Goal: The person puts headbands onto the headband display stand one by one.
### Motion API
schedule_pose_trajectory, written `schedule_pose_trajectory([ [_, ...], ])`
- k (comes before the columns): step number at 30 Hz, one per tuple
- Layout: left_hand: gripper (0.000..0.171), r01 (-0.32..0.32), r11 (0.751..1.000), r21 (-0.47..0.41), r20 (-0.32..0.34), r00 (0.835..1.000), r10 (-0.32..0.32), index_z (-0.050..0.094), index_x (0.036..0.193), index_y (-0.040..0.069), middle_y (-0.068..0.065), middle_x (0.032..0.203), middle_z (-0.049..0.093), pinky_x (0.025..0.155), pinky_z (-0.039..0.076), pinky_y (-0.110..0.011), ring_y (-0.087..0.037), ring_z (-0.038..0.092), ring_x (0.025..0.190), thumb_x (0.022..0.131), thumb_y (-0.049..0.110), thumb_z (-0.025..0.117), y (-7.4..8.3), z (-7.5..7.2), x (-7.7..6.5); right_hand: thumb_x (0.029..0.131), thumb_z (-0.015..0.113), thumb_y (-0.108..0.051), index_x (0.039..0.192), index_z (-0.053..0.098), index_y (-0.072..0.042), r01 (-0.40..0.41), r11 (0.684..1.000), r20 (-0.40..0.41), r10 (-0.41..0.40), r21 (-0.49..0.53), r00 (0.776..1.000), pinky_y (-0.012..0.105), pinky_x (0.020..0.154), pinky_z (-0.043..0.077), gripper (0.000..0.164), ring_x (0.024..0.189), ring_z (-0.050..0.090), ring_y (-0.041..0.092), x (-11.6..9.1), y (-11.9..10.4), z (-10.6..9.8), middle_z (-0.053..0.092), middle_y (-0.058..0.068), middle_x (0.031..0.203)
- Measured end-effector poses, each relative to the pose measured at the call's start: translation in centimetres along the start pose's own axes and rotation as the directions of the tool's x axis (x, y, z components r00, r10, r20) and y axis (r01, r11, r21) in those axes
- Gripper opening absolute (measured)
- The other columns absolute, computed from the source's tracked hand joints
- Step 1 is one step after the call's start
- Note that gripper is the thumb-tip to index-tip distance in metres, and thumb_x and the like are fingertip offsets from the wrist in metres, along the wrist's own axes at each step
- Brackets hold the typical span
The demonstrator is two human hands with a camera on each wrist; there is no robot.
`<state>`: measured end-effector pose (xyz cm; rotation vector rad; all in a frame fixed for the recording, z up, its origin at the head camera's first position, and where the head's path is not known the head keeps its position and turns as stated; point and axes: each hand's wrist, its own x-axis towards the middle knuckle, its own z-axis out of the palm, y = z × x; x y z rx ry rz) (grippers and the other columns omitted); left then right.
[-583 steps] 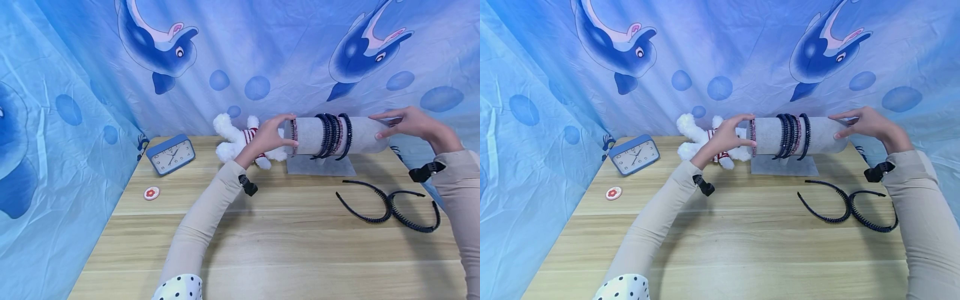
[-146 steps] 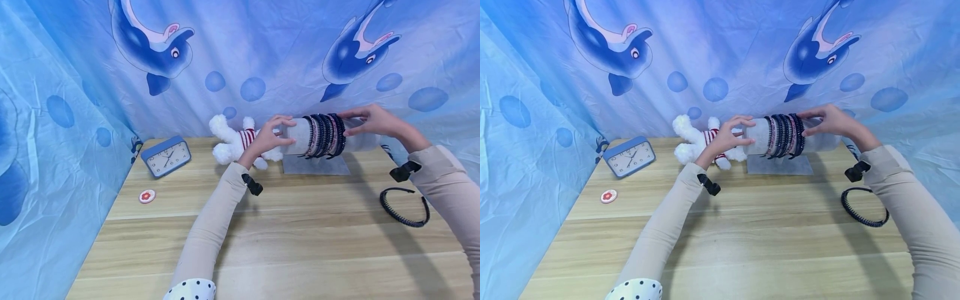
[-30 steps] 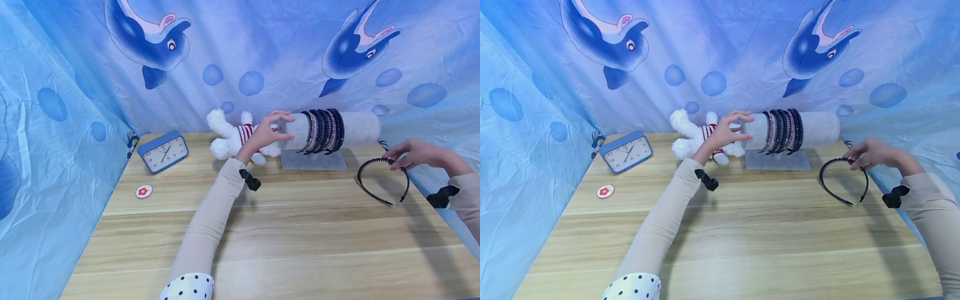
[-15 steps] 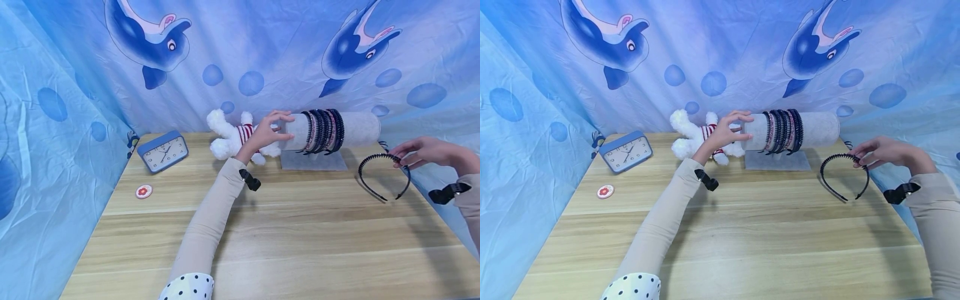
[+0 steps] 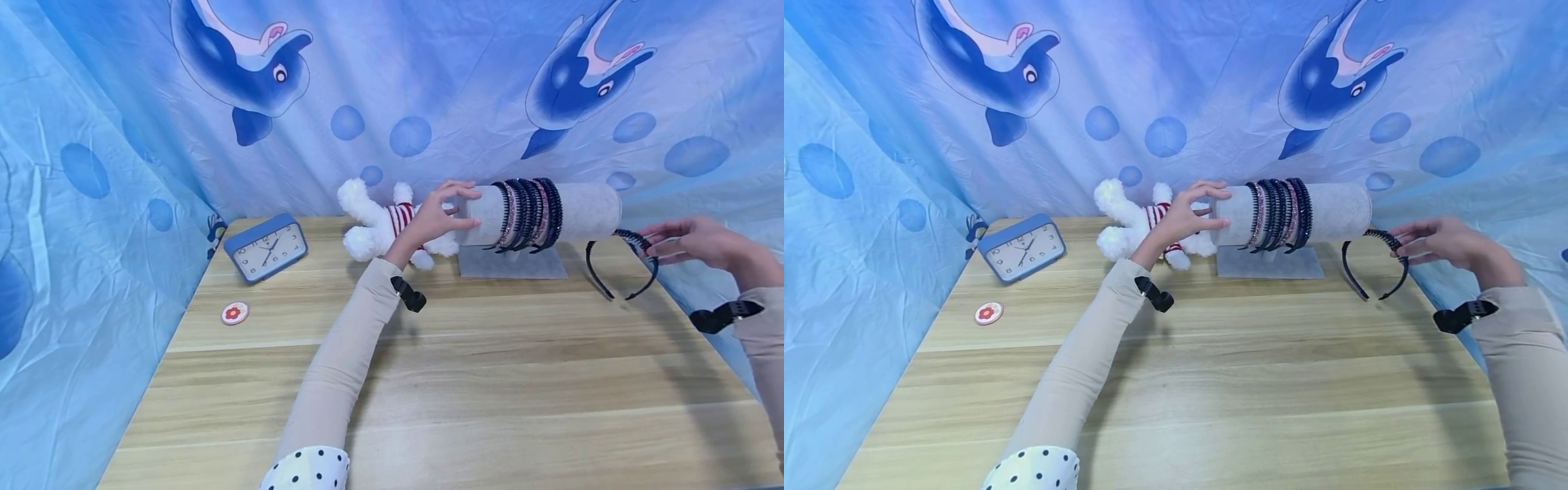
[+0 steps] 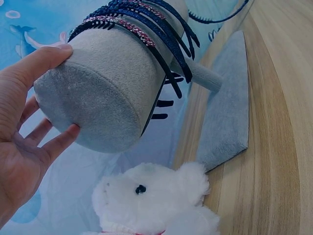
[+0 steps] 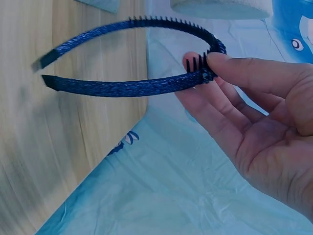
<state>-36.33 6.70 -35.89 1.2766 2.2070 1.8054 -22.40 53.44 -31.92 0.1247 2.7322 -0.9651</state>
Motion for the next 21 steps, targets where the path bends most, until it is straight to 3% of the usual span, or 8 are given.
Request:
schedule_pose_trajectory([
  [4,0.047,0.003,1.000,-0.008,-0.003,1.000,-0.003,0.069,0.129,0.007,-0.004,0.151,0.050,0.112,0.049,-0.047,-0.020,0.043,0.143,0.085,0.009,0.083,0.0,0.0,0.0,0.101,0.064,-0.016,0.135,0.053,-0.016,0.013,0.999,-0.057,-0.011,0.044,0.998,0.031,0.083,0.063,0.036,0.088,0.067,-0.004,0.1,0.0,0.0,0.066,-0.022,0.095],
  [7,0.046,0.012,1.000,-0.015,-0.003,1.000,-0.012,0.068,0.130,0.006,-0.005,0.152,0.049,0.113,0.048,-0.049,-0.021,0.042,0.144,0.085,0.007,0.082,0.2,0.0,-0.1,0.103,0.061,-0.016,0.129,0.052,-0.024,0.026,0.998,-0.099,-0.019,0.065,0.995,0.027,0.080,0.063,0.029,0.087,0.065,-0.008,0.2,-0.1,0.0,0.063,-0.027,0.090],
  [13,0.045,0.038,0.999,-0.036,0.008,0.999,-0.038,0.066,0.130,-0.001,-0.011,0.153,0.047,0.116,0.045,-0.051,-0.024,0.041,0.145,0.087,0.001,0.078,2.1,-0.1,-0.8,0.105,0.056,-0.015,0.110,0.057,-0.047,0.055,0.992,-0.199,-0.031,0.117,0.980,0.018,0.074,0.060,0.033,0.083,0.062,-0.011,0.5,-0.5,-0.2,0.061,-0.032,0.085],
  [17,0.044,0.042,0.999,-0.029,0.014,0.999,-0.041,0.065,0.130,-0.002,-0.011,0.153,0.048,0.115,0.047,-0.046,-0.021,0.042,0.144,0.088,0.000,0.077,3.1,-0.2,-1.2,0.107,0.050,-0.012,0.105,0.057,-0.052,0.074,0.987,-0.251,-0.035,0.145,0.967,0.015,0.070,0.058,0.040,0.081,0.061,-0.013,0.6,-0.9,-0.4,0.059,-0.035,0.086],
  [21,0.045,0.026,0.999,-0.028,0.012,1.000,-0.026,0.065,0.131,-0.002,-0.013,0.154,0.046,0.115,0.047,-0.049,-0.026,0.040,0.145,0.088,0.001,0.078,2.5,0.0,-1.0,0.107,0.047,-0.010,0.104,0.058,-0.050,0.101,0.976,-0.301,-0.040,0.192,0.953,0.014,0.067,0.058,0.041,0.080,0.062,-0.014,0.6,-1.6,-0.6,0.060,-0.034,0.085],
])
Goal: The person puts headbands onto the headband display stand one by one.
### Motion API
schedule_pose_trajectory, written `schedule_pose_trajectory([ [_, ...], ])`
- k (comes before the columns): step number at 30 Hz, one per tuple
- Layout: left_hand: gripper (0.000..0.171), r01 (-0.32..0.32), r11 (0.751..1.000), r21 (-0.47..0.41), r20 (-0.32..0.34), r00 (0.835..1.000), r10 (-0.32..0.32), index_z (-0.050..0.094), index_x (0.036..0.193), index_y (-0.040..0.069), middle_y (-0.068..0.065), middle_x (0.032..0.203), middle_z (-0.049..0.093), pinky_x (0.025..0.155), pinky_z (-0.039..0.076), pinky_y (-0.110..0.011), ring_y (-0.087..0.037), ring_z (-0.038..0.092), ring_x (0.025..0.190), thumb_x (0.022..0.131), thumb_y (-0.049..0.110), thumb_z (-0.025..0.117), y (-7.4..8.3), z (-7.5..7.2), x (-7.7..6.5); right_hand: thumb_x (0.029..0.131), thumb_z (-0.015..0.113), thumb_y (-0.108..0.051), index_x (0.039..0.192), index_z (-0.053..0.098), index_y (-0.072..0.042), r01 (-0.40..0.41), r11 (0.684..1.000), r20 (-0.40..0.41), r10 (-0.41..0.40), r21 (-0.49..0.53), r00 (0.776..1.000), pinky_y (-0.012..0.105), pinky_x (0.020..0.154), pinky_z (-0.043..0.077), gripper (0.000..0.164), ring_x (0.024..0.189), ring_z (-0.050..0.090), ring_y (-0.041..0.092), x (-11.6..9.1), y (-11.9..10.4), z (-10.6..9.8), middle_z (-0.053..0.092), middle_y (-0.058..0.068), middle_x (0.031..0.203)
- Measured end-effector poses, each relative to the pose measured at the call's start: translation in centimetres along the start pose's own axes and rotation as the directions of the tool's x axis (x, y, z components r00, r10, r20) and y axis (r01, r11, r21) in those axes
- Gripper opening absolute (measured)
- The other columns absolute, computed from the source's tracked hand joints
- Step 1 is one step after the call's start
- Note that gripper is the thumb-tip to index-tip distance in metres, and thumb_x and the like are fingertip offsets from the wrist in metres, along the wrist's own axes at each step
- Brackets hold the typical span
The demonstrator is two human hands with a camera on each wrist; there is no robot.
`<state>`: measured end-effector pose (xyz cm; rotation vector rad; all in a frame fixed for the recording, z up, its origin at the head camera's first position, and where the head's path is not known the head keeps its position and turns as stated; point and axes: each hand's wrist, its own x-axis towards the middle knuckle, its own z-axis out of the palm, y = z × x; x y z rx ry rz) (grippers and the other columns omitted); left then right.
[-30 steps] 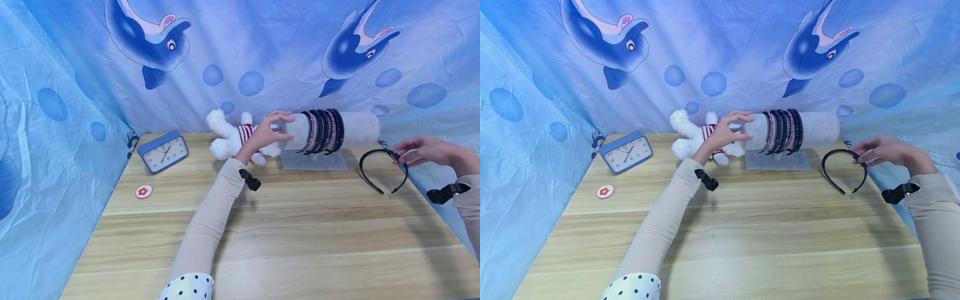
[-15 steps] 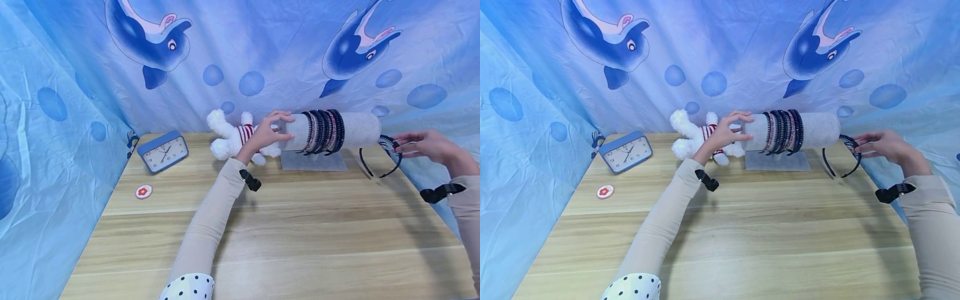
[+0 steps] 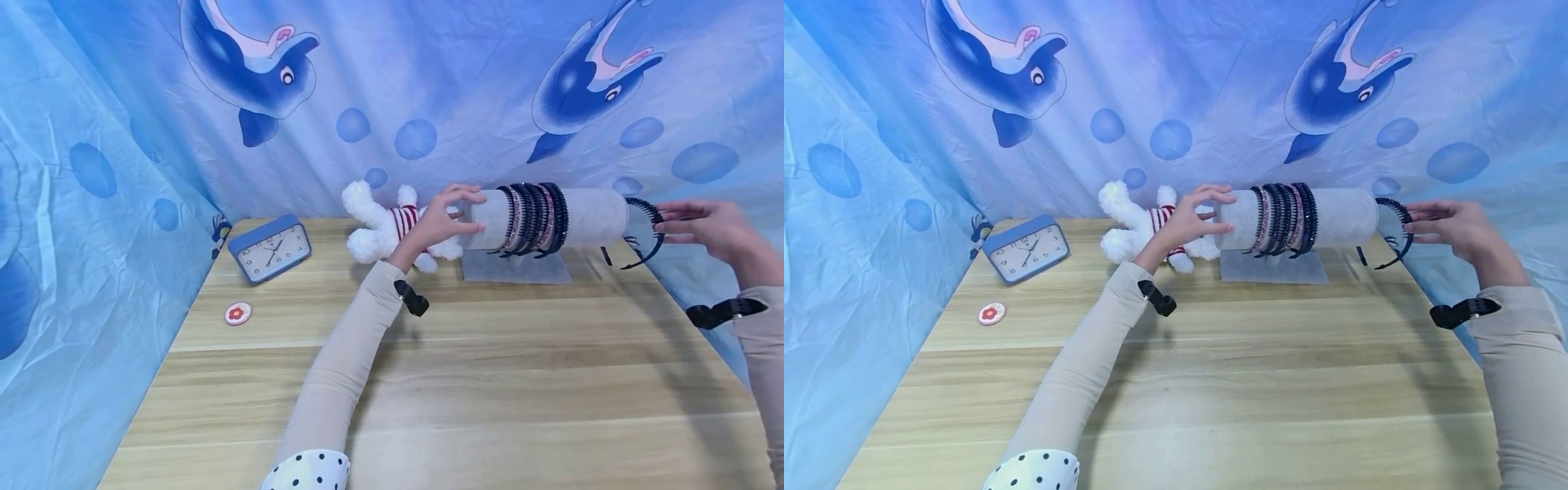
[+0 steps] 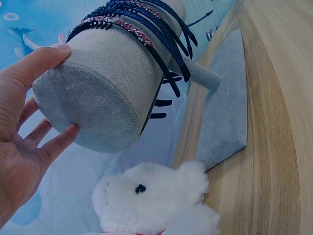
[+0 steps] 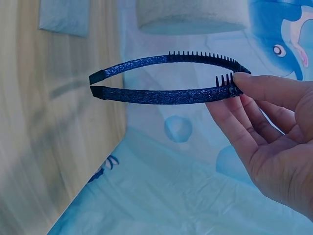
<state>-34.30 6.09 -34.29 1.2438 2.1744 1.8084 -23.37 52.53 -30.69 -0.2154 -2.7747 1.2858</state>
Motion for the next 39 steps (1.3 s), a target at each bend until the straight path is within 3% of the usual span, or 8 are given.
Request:
schedule_pose_trajectory([
  [4,0.046,-0.009,1.000,0.010,-0.011,1.000,0.009,0.066,0.131,0.002,-0.009,0.154,0.047,0.114,0.047,-0.048,-0.025,0.040,0.145,0.087,0.004,0.080,-1.8,0.1,0.7,0.105,0.054,-0.012,0.101,0.059,-0.049,-0.002,0.999,-0.047,0.004,0.037,0.999,0.013,0.064,0.058,0.037,0.076,0.063,-0.013,0.3,-0.8,0.1,0.061,-0.033,0.083],
  [8,0.047,-0.016,1.000,0.024,-0.015,1.000,0.017,0.068,0.130,0.006,-0.005,0.153,0.048,0.112,0.050,-0.041,-0.020,0.042,0.144,0.086,0.008,0.082,-2.5,0.1,0.9,0.103,0.058,-0.017,0.104,0.059,-0.046,-0.004,1.000,-0.094,0.006,0.025,0.996,0.012,0.061,0.057,0.030,0.073,0.062,-0.013,0.4,-1.4,0.2,0.059,-0.034,0.080],
  [14,0.046,-0.033,0.999,0.033,-0.001,0.999,0.033,0.068,0.130,0.007,-0.008,0.153,0.048,0.112,0.050,-0.041,-0.019,0.042,0.143,0.086,0.011,0.082,-2.3,0.3,0.8,0.103,0.058,-0.020,0.111,0.060,-0.042,0.028,0.999,-0.146,-0.025,0.018,0.989,0.010,0.059,0.055,0.024,0.071,0.062,-0.014,0.4,-2.1,0.3,0.058,-0.035,0.080],
  [21,0.047,-0.005,1.000,0.027,-0.007,1.000,0.005,0.067,0.130,0.005,-0.006,0.154,0.047,0.113,0.049,-0.041,-0.020,0.041,0.145,0.086,0.007,0.082,-2.0,0.5,0.7,0.101,0.062,-0.020,0.115,0.062,-0.042,0.055,0.998,-0.177,-0.048,0.033,0.983,0.008,0.058,0.054,0.027,0.069,0.062,-0.013,0.1,-2.9,0.8,0.059,-0.034,0.080],
  [29,0.045,0.020,1.000,0.016,0.002,1.000,-0.020,0.064,0.131,-0.003,-0.014,0.154,0.045,0.116,0.045,-0.049,-0.026,0.039,0.146,0.087,0.000,0.078,0.3,0.6,-0.2,0.100,0.064,-0.018,0.114,0.064,-0.043,0.096,0.994,-0.181,-0.085,0.055,0.980,0.007,0.058,0.054,0.029,0.070,0.063,-0.013,-0.2,-3.6,1.4,0.061,-0.034,0.080],
  [39,0.045,-0.003,0.999,0.033,-0.006,1.000,0.003,0.068,0.130,0.006,-0.004,0.154,0.047,0.115,0.047,-0.045,-0.019,0.039,0.145,0.087,0.007,0.081,-2.0,0.6,0.5,0.101,0.064,-0.018,0.130,0.061,-0.022,0.116,0.991,-0.154,-0.125,-0.067,0.980,0.007,0.060,0.053,0.029,0.072,0.060,-0.014,0.0,-4.0,2.8,0.058,-0.035,0.080],
])
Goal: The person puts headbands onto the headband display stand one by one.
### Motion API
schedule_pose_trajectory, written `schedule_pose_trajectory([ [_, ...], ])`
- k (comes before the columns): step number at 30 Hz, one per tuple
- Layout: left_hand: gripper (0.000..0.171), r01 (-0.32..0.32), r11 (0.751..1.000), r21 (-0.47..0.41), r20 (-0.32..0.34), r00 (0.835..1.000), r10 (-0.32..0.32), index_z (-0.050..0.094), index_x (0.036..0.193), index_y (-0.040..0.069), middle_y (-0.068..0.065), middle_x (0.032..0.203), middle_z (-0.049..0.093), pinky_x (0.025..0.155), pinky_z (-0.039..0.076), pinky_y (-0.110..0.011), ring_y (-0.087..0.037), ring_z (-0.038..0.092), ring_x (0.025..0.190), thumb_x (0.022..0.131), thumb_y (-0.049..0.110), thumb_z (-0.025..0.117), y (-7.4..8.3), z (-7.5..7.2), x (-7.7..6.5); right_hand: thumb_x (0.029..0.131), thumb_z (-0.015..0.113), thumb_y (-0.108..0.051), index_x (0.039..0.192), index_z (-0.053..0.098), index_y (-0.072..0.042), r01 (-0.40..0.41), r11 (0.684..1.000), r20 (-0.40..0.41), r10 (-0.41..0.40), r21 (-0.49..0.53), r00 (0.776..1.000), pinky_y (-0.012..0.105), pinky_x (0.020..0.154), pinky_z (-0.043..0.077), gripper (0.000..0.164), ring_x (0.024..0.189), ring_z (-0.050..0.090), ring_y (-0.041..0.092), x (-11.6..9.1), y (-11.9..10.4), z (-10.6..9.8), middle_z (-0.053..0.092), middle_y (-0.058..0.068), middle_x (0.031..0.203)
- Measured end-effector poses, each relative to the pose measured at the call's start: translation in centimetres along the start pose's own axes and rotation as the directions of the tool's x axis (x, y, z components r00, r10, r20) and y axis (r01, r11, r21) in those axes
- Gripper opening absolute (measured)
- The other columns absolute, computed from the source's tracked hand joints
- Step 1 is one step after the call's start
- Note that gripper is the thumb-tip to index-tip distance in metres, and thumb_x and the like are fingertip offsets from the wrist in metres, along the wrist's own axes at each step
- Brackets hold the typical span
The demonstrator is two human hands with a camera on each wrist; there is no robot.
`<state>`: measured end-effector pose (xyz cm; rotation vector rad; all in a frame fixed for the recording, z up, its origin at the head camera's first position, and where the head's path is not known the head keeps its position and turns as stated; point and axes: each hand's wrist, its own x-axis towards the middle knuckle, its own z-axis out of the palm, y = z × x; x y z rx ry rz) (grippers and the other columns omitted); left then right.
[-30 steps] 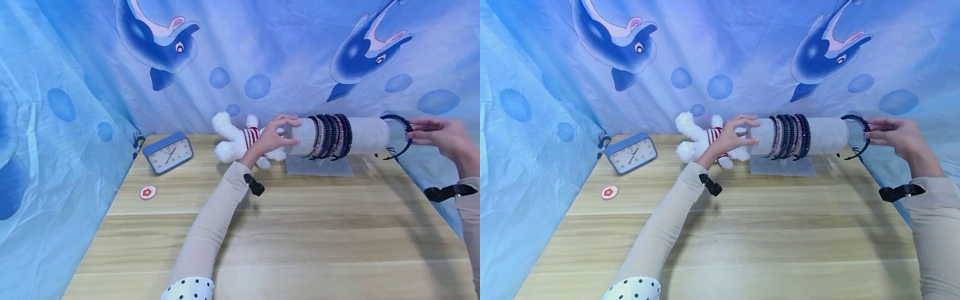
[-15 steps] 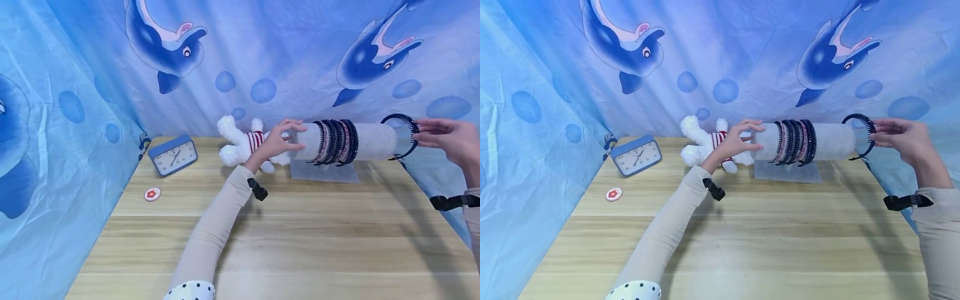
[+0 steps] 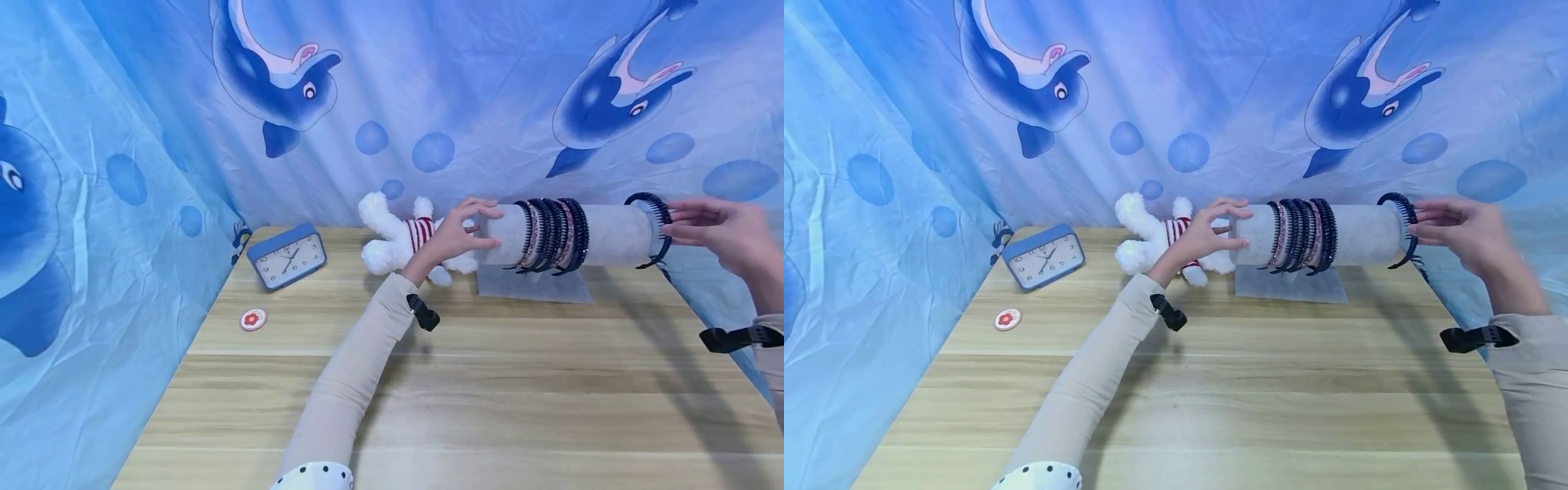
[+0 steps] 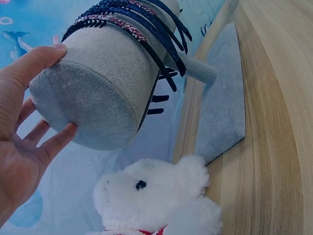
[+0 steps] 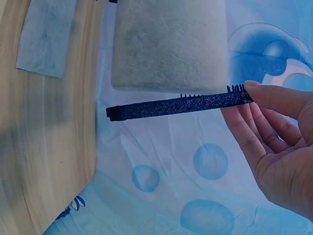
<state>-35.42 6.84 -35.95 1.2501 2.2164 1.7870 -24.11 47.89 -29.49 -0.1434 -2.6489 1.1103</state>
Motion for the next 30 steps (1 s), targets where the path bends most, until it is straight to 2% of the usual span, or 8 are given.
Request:
schedule_pose_trajectory([
  [7,0.044,-0.024,1.000,0.002,0.000,1.000,0.024,0.069,0.128,0.008,-0.004,0.152,0.049,0.113,0.049,-0.041,-0.016,0.041,0.144,0.087,0.011,0.082,-0.4,-0.1,0.1,0.099,0.066,-0.017,0.129,0.060,-0.016,0.011,1.000,0.010,-0.011,-0.006,1.000,0.010,0.060,0.055,0.030,0.073,0.059,-0.014,0.4,-0.1,0.9,0.057,-0.036,0.080],
  [17,0.045,-0.008,1.000,-0.009,0.004,1.000,0.008,0.068,0.130,0.007,-0.003,0.153,0.047,0.115,0.047,-0.042,-0.016,0.039,0.146,0.087,0.008,0.081,-0.4,0.0,0.1,0.099,0.066,-0.013,0.130,0.058,-0.008,0.035,0.999,0.048,-0.034,-0.015,0.998,0.010,0.061,0.055,0.033,0.074,0.059,-0.013,0.6,-0.4,1.3,0.058,-0.034,0.079],
  [21,0.047,-0.015,1.000,-0.023,0.010,1.000,0.015,0.066,0.132,0.005,-0.006,0.155,0.045,0.116,0.046,-0.046,-0.020,0.038,0.147,0.087,0.006,0.080,-0.5,-0.1,0.1,0.097,0.069,-0.011,0.123,0.061,-0.020,0.031,1.000,0.051,-0.031,0.004,0.998,0.011,0.061,0.056,0.028,0.073,0.061,-0.010,0.7,-0.4,1.4,0.060,-0.030,0.079],
  [25,0.046,-0.016,1.000,-0.014,0.010,1.000,0.016,0.066,0.132,0.005,-0.010,0.155,0.044,0.116,0.046,-0.043,-0.018,0.038,0.146,0.088,0.007,0.080,-0.5,0.0,0.1,0.096,0.070,-0.012,0.116,0.063,-0.033,0.033,0.999,0.053,-0.035,0.034,0.998,0.011,0.061,0.056,0.030,0.073,0.062,-0.008,0.6,-0.3,1.3,0.061,-0.027,0.080],
  [28,0.045,-0.021,1.000,-0.007,0.006,1.000,0.021,0.067,0.131,0.006,-0.010,0.154,0.045,0.115,0.047,-0.041,-0.016,0.040,0.145,0.088,0.009,0.080,-0.4,0.0,0.0,0.096,0.071,-0.013,0.116,0.064,-0.036,0.052,0.999,0.055,-0.053,0.014,0.997,0.008,0.062,0.054,0.031,0.073,0.061,-0.009,0.6,-0.2,1.2,0.061,-0.029,0.080],
  [30,0.045,-0.028,1.000,-0.008,0.007,1.000,0.028,0.067,0.131,0.006,-0.010,0.154,0.046,0.114,0.048,-0.041,-0.016,0.040,0.145,0.088,0.009,0.080,-0.4,0.0,0.0,0.096,0.071,-0.015,0.120,0.065,-0.031,0.065,0.998,0.058,-0.064,-0.014,0.996,0.006,0.062,0.051,0.030,0.074,0.059,-0.012,0.7,-0.1,1.0,0.060,-0.032,0.081],
])
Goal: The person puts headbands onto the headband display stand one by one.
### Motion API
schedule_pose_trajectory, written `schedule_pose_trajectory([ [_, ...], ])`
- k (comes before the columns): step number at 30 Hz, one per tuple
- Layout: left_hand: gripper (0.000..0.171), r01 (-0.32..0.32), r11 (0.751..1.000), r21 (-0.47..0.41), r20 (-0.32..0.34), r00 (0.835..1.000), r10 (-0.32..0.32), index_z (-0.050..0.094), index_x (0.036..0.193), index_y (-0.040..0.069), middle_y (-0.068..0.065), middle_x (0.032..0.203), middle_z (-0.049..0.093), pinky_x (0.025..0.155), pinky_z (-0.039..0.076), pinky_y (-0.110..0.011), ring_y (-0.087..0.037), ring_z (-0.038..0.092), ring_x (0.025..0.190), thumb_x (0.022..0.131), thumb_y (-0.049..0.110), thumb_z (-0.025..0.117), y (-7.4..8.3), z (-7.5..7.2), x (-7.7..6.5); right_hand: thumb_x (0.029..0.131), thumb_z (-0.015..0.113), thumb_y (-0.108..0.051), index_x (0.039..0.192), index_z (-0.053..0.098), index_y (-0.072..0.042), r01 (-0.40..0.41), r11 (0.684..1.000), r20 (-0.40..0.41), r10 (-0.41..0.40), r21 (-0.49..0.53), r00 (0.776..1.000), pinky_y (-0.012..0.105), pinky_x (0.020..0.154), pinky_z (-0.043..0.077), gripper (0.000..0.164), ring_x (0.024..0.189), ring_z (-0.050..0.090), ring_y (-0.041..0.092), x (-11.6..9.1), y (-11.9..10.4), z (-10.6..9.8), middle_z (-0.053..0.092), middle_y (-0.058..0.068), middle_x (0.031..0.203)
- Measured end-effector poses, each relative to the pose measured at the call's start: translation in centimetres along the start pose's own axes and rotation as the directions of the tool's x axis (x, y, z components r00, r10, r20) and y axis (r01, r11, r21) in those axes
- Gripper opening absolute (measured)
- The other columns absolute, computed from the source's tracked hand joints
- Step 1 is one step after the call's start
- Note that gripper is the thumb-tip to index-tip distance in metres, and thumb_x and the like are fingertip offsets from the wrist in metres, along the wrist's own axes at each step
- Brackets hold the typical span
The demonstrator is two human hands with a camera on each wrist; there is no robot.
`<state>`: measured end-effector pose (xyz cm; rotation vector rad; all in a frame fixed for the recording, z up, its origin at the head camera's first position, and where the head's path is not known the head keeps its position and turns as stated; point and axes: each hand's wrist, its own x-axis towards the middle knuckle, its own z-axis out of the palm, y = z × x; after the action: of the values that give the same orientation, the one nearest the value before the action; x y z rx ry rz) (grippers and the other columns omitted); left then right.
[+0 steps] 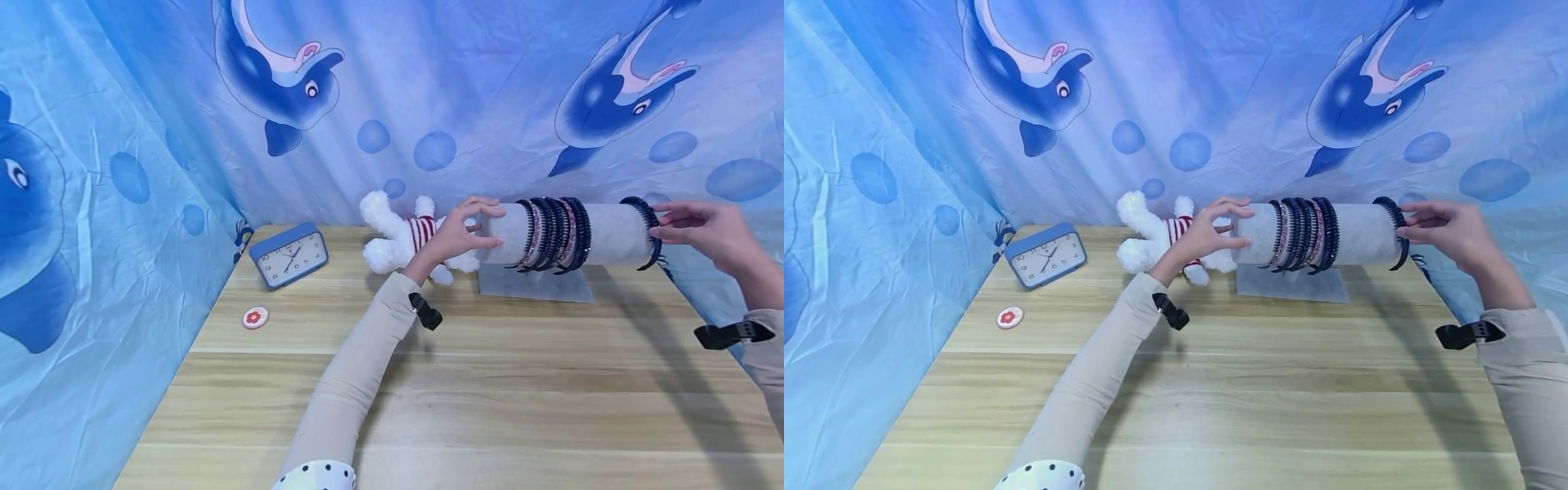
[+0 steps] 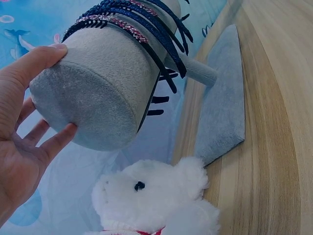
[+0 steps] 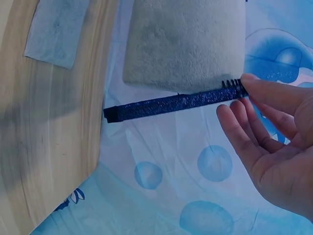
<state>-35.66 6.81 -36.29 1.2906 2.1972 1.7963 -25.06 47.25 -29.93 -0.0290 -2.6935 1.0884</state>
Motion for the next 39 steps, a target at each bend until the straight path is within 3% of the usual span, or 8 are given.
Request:
schedule_pose_trajectory([
  [11,0.045,0.014,1.000,0.007,-0.003,1.000,-0.014,0.067,0.130,0.006,-0.008,0.154,0.046,0.112,0.050,-0.039,-0.017,0.042,0.144,0.087,0.010,0.081,0.1,0.0,0.1,0.103,0.060,-0.034,0.146,0.052,-0.003,0.016,0.995,0.075,-0.009,-0.103,0.997,0.000,0.071,0.046,0.054,0.083,0.052,-0.024,0.6,0.7,-0.7,0.053,-0.042,0.095],
  [16,0.045,0.015,1.000,0.004,-0.003,1.000,-0.015,0.068,0.130,0.007,-0.007,0.153,0.047,0.112,0.050,-0.039,-0.017,0.042,0.143,0.087,0.010,0.081,0.1,0.0,0.1,0.105,0.054,-0.043,0.159,0.038,-0.019,-0.009,0.992,0.132,0.026,-0.129,0.991,0.048,0.124,0.032,0.061,0.130,0.052,-0.007,0.9,1.0,-0.9,0.043,-0.022,0.153],
  [21,0.046,0.018,1.000,-0.004,0.000,1.000,-0.018,0.067,0.131,0.007,-0.007,0.154,0.046,0.113,0.049,-0.040,-0.017,0.041,0.144,0.087,0.010,0.082,0.0,0.0,0.2,0.106,0.049,-0.044,0.162,0.030,-0.021,-0.008,0.988,0.185,0.037,-0.152,0.982,0.073,0.117,0.020,0.063,0.154,0.021,0.040,1.4,1.0,-1.0,0.017,0.012,0.170],
  [26,0.048,0.015,1.000,-0.015,0.003,1.000,-0.015,0.066,0.132,0.005,-0.010,0.155,0.045,0.114,0.048,-0.044,-0.021,0.040,0.146,0.086,0.007,0.081,-0.1,0.0,0.2,0.105,0.052,-0.045,0.162,0.029,-0.023,0.003,0.983,0.233,0.041,-0.185,0.972,0.031,0.122,0.036,0.066,0.149,0.024,-0.003,1.7,1.2,-1.4,0.019,0.009,0.170],
  [29,0.047,0.019,1.000,-0.016,0.004,1.000,-0.018,0.067,0.131,0.006,-0.011,0.155,0.045,0.113,0.049,-0.043,-0.020,0.040,0.145,0.086,0.007,0.082,-0.1,0.1,0.2,0.104,0.056,-0.044,0.162,0.028,-0.025,0.020,0.979,0.264,0.034,-0.202,0.964,-0.002,0.092,0.037,0.067,0.127,0.032,-0.021,1.8,1.3,-1.8,0.022,0.000,0.169],
  [32,0.046,0.022,1.000,-0.012,0.004,1.000,-0.022,0.068,0.130,0.007,-0.010,0.154,0.046,0.113,0.049,-0.040,-0.017,0.041,0.144,0.087,0.009,0.082,-0.1,0.1,0.2,0.103,0.058,-0.042,0.162,0.027,-0.026,0.018,0.978,0.285,0.042,-0.207,0.958,-0.006,0.082,0.034,0.069,0.120,0.035,-0.024,1.9,1.3,-2.1,0.022,-0.004,0.168],
  [36,0.045,0.020,1.000,-0.007,0.008,1.000,-0.020,0.068,0.130,0.007,-0.008,0.154,0.046,0.113,0.049,-0.040,-0.017,0.041,0.144,0.087,0.011,0.081,0.0,0.0,0.1,0.102,0.059,-0.045,0.163,0.024,-0.025,-0.021,0.978,0.305,0.086,-0.208,0.949,0.027,0.121,0.036,0.073,0.151,0.031,0.008,2.1,1.0,-2.1,0.016,0.009,0.169],
  [39,0.045,0.021,1.000,-0.002,0.008,1.000,-0.021,0.067,0.130,0.006,-0.007,0.154,0.046,0.114,0.048,-0.042,-0.019,0.040,0.145,0.088,0.009,0.081,0.1,0.0,0.1,0.102,0.059,-0.046,0.163,0.021,-0.021,-0.053,0.979,0.315,0.115,-0.197,0.942,0.068,0.119,0.025,0.077,0.149,0.026,0.047,2.2,0.7,-2.0,0.009,0.019,0.169],
])
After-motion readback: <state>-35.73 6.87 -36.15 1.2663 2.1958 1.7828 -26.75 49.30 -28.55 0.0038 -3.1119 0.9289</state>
